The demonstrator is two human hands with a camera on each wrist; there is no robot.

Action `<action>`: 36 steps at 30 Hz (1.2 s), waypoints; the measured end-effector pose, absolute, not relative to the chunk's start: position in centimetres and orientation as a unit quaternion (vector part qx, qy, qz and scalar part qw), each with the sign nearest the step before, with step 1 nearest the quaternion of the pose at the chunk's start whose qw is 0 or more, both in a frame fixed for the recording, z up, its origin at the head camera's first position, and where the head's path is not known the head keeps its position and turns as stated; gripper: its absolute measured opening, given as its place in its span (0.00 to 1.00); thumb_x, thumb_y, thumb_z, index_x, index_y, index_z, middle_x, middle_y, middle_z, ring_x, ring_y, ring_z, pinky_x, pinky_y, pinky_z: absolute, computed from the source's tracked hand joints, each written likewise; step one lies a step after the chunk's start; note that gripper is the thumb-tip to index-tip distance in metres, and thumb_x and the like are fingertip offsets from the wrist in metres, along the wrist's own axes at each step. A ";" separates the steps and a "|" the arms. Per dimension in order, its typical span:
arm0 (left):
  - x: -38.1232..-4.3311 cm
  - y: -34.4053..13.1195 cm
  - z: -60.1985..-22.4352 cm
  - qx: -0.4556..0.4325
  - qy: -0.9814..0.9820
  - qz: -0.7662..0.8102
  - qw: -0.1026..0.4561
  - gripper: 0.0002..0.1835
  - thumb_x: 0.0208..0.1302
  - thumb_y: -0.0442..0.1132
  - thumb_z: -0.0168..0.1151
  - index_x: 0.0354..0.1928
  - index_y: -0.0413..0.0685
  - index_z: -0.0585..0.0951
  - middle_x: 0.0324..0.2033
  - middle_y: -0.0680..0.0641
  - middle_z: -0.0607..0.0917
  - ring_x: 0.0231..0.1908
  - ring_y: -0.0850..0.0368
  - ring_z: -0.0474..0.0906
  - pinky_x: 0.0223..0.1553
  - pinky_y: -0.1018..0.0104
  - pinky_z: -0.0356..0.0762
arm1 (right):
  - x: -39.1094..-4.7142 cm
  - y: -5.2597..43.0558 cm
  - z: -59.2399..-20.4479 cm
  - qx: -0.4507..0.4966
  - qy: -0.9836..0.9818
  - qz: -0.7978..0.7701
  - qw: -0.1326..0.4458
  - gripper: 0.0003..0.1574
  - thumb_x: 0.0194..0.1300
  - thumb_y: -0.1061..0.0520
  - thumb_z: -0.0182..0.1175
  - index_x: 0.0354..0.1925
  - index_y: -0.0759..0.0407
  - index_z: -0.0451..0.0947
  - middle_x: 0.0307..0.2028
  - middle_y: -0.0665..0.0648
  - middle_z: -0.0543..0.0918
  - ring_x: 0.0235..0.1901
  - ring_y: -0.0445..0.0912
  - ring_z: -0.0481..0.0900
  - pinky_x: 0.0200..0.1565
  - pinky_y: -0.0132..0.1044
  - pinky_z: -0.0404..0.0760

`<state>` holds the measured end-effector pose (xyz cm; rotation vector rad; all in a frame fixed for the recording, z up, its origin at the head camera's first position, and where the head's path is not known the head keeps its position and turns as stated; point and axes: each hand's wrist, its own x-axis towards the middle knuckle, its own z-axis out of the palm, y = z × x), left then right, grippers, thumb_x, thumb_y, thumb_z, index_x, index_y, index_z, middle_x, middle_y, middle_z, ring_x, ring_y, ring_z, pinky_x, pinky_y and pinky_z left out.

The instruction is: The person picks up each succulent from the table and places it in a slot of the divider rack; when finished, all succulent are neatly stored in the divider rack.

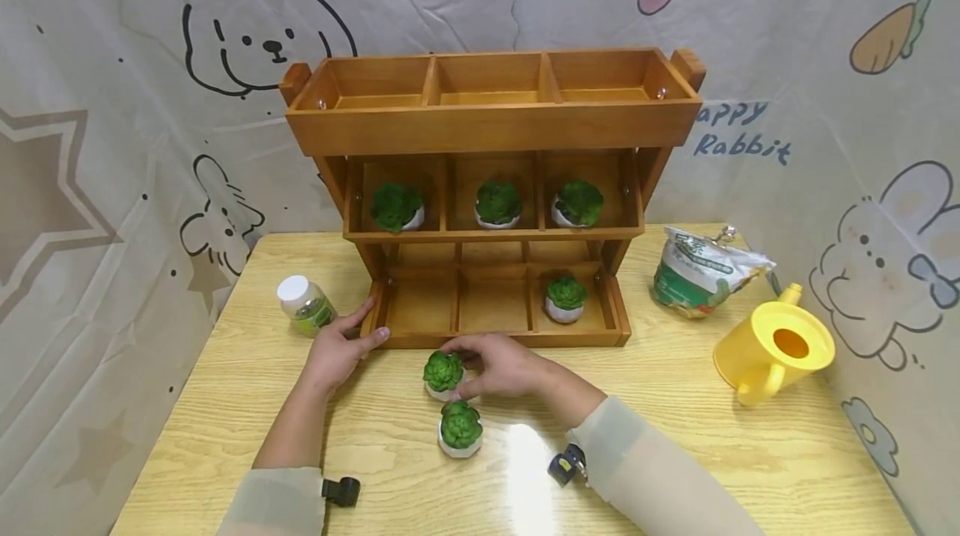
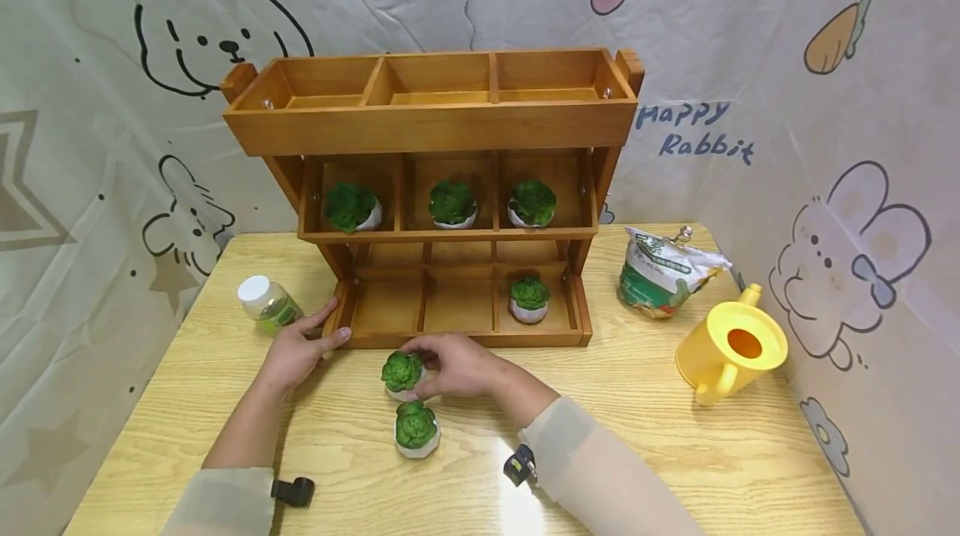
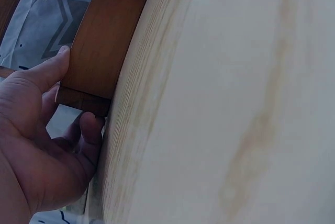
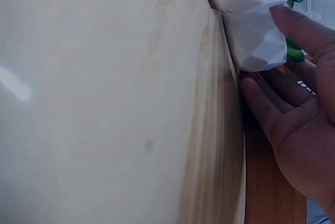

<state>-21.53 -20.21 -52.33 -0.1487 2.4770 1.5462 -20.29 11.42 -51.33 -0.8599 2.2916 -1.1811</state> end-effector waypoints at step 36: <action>-21.3 -20.1 -52.3 -0.058 0.824 0.551 0.117 0.43 0.62 0.57 0.75 0.77 0.66 0.68 0.80 0.47 0.58 0.62 0.43 0.71 0.42 0.67 0.82 | -20.2 13.4 -49.5 -0.318 0.839 -0.410 0.166 0.41 0.59 0.46 0.79 0.66 0.56 0.77 0.58 0.51 0.84 0.55 0.42 0.83 0.60 0.38 0.80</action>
